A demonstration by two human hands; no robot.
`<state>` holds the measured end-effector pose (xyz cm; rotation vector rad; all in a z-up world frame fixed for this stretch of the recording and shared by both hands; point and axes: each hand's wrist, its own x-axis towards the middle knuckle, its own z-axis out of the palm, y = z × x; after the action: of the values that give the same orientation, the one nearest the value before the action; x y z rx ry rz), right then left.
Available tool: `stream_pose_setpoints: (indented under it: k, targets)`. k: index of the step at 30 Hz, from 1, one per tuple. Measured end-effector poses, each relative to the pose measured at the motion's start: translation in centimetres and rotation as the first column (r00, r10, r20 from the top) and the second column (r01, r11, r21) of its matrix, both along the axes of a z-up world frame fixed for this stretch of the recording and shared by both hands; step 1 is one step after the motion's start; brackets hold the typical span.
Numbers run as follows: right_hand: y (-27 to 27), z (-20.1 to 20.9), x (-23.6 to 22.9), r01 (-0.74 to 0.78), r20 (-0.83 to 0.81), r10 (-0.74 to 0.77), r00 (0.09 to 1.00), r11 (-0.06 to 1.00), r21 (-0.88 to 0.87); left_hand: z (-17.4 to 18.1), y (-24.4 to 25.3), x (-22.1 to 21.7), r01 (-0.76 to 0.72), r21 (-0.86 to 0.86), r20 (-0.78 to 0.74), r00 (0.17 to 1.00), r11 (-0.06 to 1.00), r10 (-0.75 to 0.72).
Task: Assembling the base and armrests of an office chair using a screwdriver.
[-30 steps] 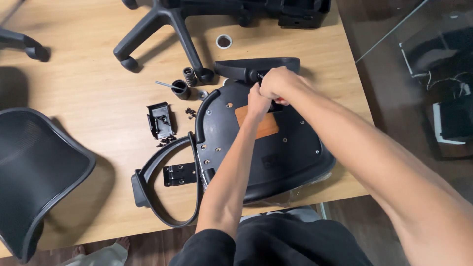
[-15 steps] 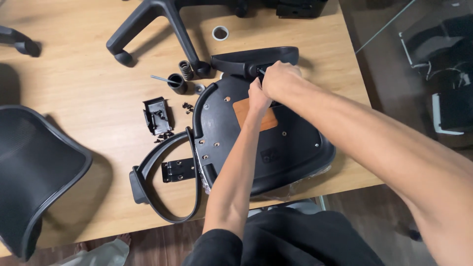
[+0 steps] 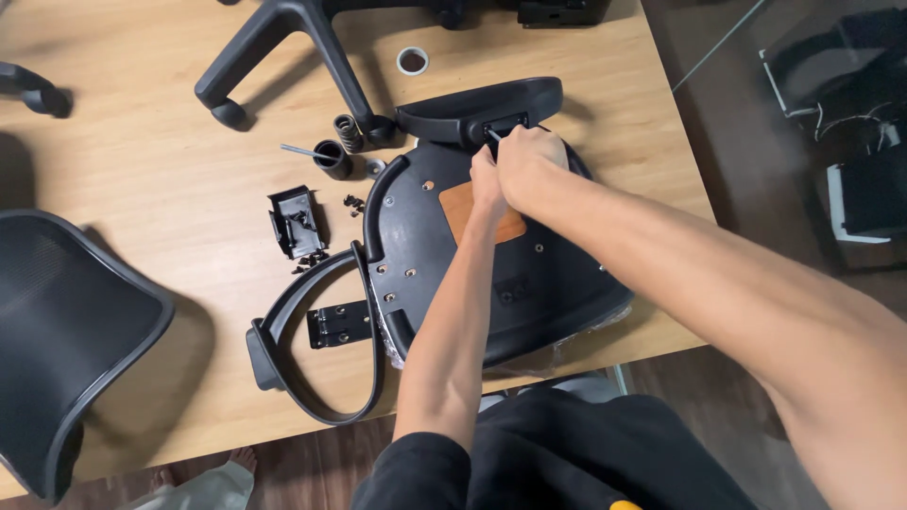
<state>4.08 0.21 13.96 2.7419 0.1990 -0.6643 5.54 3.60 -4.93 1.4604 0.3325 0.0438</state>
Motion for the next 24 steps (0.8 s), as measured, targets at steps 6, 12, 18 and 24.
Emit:
stream_pose_setpoints:
  k: [6, 12, 18, 24]
  targets:
    - [1.1, 1.9, -1.4, 0.069, -0.061, -0.074, 0.995, 0.995, -0.073, -1.0, 0.1, 0.1, 0.027, 0.076, -0.004, 1.000, 0.997, -0.027]
    - [-4.3, -3.8, -0.5, 0.123, 0.068, -0.168, 0.983, 0.894, 0.431, -0.2, 1.7, -0.5, 0.073, 0.131, 0.021, 0.997, 0.989, -0.077]
    - [-4.3, -0.2, -0.8, 0.530, -0.319, -0.454, 0.832, 0.483, 0.696, -1.0, 0.8, -2.7, 0.086, -0.074, -0.036, 0.995, 0.994, -0.089]
    - [-5.6, -3.4, 0.8, -0.482, 0.658, -0.179, 0.731, 0.547, 0.684, 0.5, 0.3, -1.4, 0.017, 0.047, 0.076, 0.997, 0.999, -0.021]
